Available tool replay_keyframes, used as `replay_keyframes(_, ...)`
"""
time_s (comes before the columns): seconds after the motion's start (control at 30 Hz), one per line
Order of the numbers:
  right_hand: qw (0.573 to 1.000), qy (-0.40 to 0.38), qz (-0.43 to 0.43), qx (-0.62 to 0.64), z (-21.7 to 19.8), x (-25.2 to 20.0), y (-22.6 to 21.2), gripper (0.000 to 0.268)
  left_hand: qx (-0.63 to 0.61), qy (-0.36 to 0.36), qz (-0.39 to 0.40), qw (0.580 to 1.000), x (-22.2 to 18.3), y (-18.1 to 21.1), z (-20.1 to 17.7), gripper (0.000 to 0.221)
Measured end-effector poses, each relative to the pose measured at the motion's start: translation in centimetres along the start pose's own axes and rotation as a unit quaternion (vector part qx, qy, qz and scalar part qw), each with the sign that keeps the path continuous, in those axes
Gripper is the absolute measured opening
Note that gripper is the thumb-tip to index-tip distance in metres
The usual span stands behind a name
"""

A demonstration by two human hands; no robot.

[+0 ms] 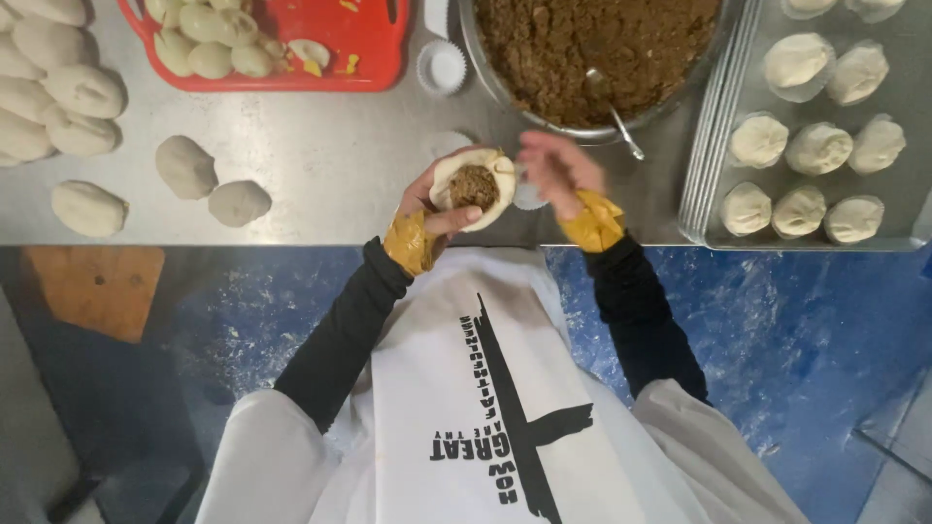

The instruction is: Stuffing and shaping dough buns with a meat and egg filling.

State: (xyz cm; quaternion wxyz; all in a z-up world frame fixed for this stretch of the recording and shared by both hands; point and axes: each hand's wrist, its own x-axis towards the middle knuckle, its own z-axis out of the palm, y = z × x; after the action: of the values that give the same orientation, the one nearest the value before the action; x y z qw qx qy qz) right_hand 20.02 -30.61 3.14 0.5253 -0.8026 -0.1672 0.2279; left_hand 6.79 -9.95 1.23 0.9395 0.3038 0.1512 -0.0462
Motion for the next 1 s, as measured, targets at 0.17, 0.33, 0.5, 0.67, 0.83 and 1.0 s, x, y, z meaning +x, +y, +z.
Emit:
replay_keyframes(0.17, 0.971, -0.139, 0.085, 0.174, 6.0, -0.7, 0.5, 0.03, 0.119, 0.033, 0.054, 0.991, -3.0, 1.1, -2.3, 0.059)
replay_keyframes(0.33, 0.96, -0.161, 0.076, 0.214, 10.4, -1.0, -0.7, 0.027, 0.196, 0.099, 0.085, 0.972, -5.0, 0.7, -7.3, 0.056)
replay_keyframes(0.5, 0.953, -0.184, 0.078, 0.228, 14.5, -0.5, -2.1, 0.031, 0.16, 0.107, 0.083, 0.978, -7.5, 3.4, -9.1, 0.057)
replay_keyframes(0.67, 0.942, -0.253, 0.089, 0.201, 16.8, 0.4, -4.0, 0.028, 0.036, 0.136, 0.004, 0.99, -9.9, 4.0, -11.8, 0.047)
replay_keyframes(0.83, 0.974, -0.213, -0.003, 0.076, 19.8, 9.4, -1.4, 0.024, -0.014, 0.15, 0.037, 0.988, -11.1, 5.8, -13.7, 0.043)
replay_keyframes(1.0, 0.969, -0.091, -0.206, -0.105, 24.0, 19.5, 3.0, 0.025, -0.067, 0.158, 0.071, 0.983, -12.8, 7.6, -13.6, 0.041)
